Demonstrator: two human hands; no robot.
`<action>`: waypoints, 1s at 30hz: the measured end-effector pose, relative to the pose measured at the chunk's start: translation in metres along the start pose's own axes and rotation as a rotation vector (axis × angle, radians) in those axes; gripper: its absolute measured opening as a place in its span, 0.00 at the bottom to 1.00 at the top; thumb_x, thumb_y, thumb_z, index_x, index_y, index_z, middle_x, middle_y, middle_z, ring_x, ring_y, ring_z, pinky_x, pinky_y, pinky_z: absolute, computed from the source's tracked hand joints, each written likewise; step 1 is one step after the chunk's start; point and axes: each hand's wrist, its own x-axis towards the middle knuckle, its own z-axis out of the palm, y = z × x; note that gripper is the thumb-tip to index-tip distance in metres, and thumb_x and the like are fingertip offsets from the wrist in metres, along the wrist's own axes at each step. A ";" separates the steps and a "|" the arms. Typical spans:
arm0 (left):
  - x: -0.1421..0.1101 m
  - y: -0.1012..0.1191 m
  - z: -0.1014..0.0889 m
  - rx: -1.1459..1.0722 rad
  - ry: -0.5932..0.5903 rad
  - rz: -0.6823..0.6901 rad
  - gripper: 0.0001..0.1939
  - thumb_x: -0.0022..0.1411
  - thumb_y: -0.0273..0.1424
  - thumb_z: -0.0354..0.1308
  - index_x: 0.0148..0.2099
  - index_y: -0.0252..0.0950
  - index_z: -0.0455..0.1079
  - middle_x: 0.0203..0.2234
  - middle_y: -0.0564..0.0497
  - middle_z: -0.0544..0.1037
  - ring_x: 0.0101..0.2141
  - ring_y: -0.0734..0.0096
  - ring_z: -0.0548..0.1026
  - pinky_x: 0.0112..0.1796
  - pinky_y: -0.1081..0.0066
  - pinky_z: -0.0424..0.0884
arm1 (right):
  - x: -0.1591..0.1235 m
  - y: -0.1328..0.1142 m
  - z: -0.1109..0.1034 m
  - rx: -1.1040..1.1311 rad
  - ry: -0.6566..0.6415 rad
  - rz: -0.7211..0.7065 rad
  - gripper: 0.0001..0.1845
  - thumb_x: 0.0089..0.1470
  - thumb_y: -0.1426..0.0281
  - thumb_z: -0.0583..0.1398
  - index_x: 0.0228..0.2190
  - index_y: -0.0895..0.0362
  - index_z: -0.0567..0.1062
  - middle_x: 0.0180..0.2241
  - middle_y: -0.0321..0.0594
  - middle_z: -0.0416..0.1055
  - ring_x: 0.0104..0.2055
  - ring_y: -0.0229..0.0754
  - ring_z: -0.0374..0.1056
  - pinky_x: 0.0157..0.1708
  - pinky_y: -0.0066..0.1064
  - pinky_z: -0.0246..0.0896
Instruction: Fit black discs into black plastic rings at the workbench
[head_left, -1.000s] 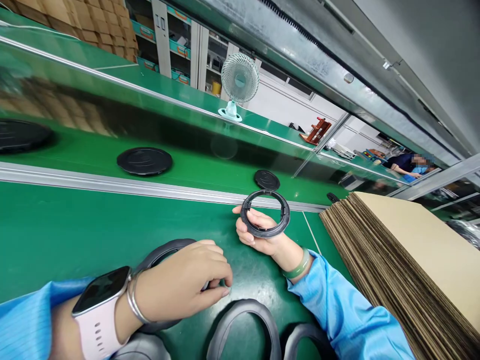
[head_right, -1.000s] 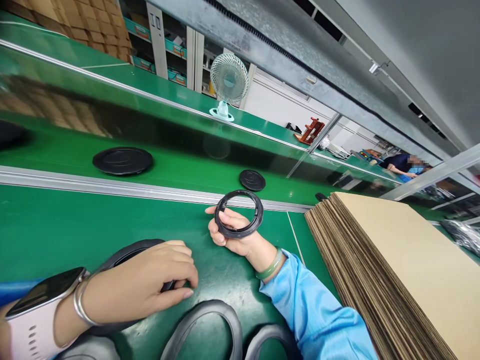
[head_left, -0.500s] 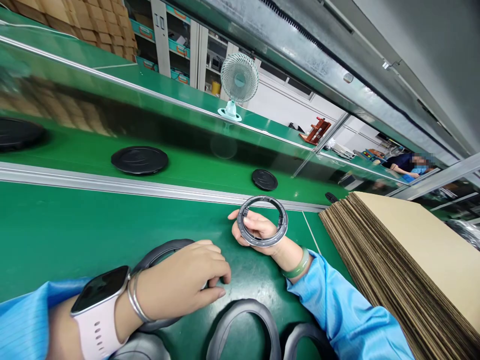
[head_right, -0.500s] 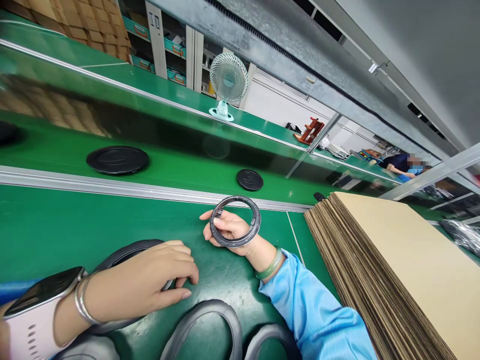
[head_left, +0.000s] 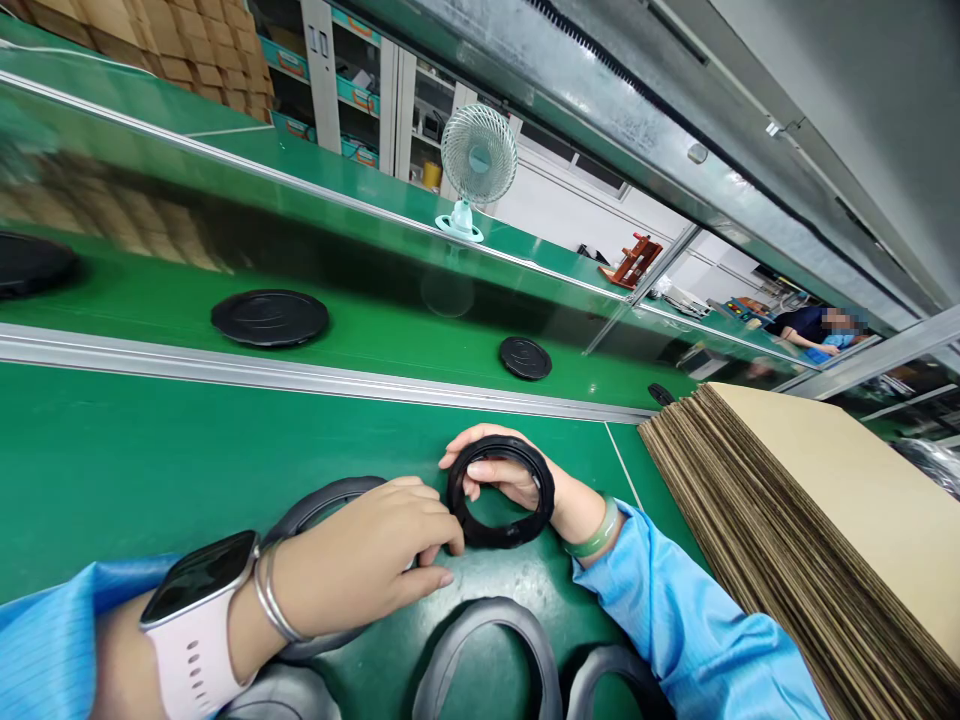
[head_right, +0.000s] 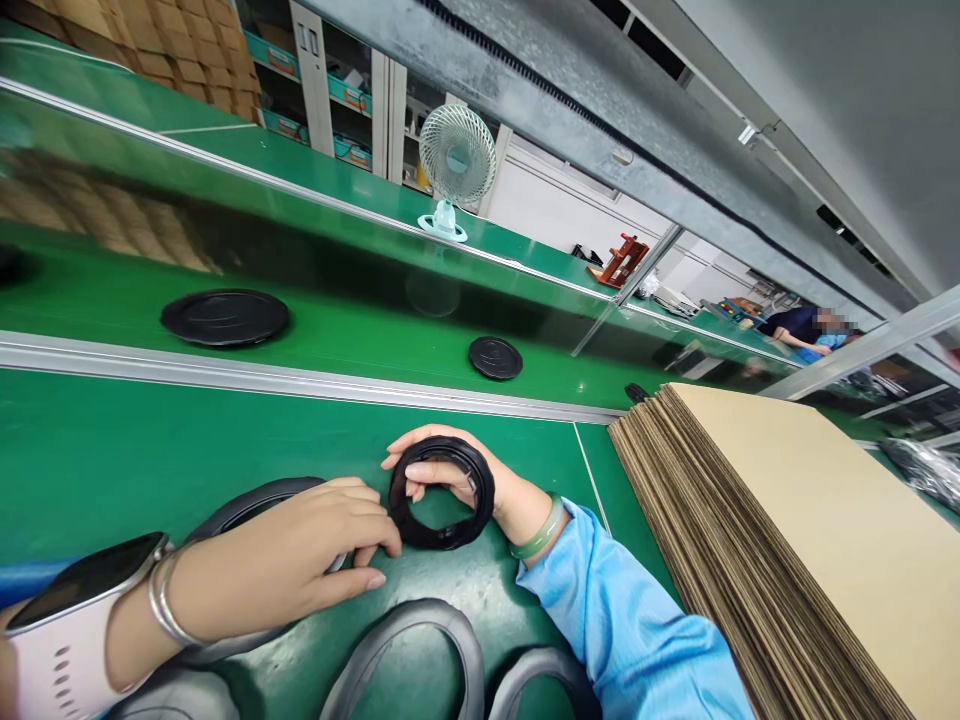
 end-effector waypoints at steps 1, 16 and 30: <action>0.000 0.000 0.000 0.003 0.001 0.000 0.06 0.61 0.28 0.64 0.40 0.42 0.72 0.30 0.57 0.75 0.37 0.66 0.69 0.40 0.68 0.58 | 0.000 0.000 0.000 -0.017 0.019 -0.019 0.23 0.54 0.61 0.69 0.47 0.59 0.73 0.46 0.49 0.71 0.33 0.40 0.68 0.38 0.32 0.66; -0.001 -0.002 -0.001 0.012 0.007 0.014 0.06 0.60 0.26 0.63 0.40 0.42 0.72 0.30 0.57 0.75 0.35 0.67 0.69 0.39 0.69 0.59 | 0.006 0.005 -0.011 0.275 0.175 -0.043 0.26 0.63 0.55 0.56 0.50 0.65 0.73 0.45 0.52 0.72 0.47 0.50 0.70 0.53 0.40 0.65; 0.000 -0.004 0.000 0.016 0.021 0.025 0.06 0.60 0.25 0.63 0.39 0.42 0.73 0.29 0.57 0.74 0.35 0.68 0.70 0.40 0.69 0.60 | 0.007 0.006 -0.009 -0.027 0.279 0.084 0.29 0.48 0.63 0.71 0.49 0.62 0.73 0.25 0.38 0.70 0.24 0.36 0.65 0.23 0.22 0.61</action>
